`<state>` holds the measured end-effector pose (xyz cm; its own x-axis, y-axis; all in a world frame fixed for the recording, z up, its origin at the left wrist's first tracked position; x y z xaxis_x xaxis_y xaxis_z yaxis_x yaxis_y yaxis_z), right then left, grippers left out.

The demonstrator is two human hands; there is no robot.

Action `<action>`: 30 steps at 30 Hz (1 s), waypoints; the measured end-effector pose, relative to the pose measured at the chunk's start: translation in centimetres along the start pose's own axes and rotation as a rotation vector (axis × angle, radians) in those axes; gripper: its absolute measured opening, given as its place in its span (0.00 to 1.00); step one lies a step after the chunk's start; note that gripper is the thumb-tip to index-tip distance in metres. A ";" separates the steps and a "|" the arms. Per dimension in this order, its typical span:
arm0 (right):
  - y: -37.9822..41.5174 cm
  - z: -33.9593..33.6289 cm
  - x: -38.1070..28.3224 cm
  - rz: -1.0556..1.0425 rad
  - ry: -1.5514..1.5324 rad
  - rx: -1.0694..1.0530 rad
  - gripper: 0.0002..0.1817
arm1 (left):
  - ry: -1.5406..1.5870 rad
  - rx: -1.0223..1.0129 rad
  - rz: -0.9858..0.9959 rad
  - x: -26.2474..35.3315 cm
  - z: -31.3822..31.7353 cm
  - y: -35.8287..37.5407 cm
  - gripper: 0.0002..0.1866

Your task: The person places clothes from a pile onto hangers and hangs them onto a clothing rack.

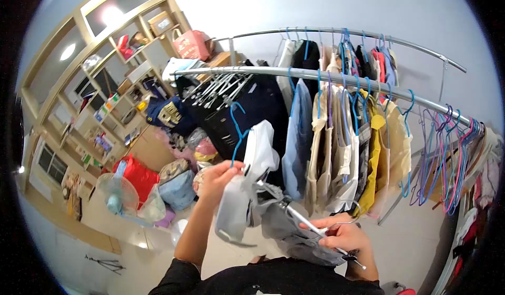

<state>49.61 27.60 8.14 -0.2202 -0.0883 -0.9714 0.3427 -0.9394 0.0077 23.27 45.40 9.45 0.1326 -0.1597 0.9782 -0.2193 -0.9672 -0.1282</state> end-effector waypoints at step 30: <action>-20.4 13.3 -11.1 -0.006 0.020 0.766 0.09 | 0.601 -0.633 -0.332 -16.0 3.9 -20.2 0.30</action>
<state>32.95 43.36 21.94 -0.2014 -0.0837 -0.9759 -0.3884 -0.9079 0.1580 29.37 66.75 -4.27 -0.2002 0.4057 0.8918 -0.7689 -0.6292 0.1136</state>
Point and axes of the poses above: each hand's wrist, its own y-axis away from the middle knuckle, its own z-axis out of the palm, x = y × z, the point moved 4 cm from there along -y, towards the middle knuckle, and after that the axes turned 6 degrees about x, right-handed, at the moved point
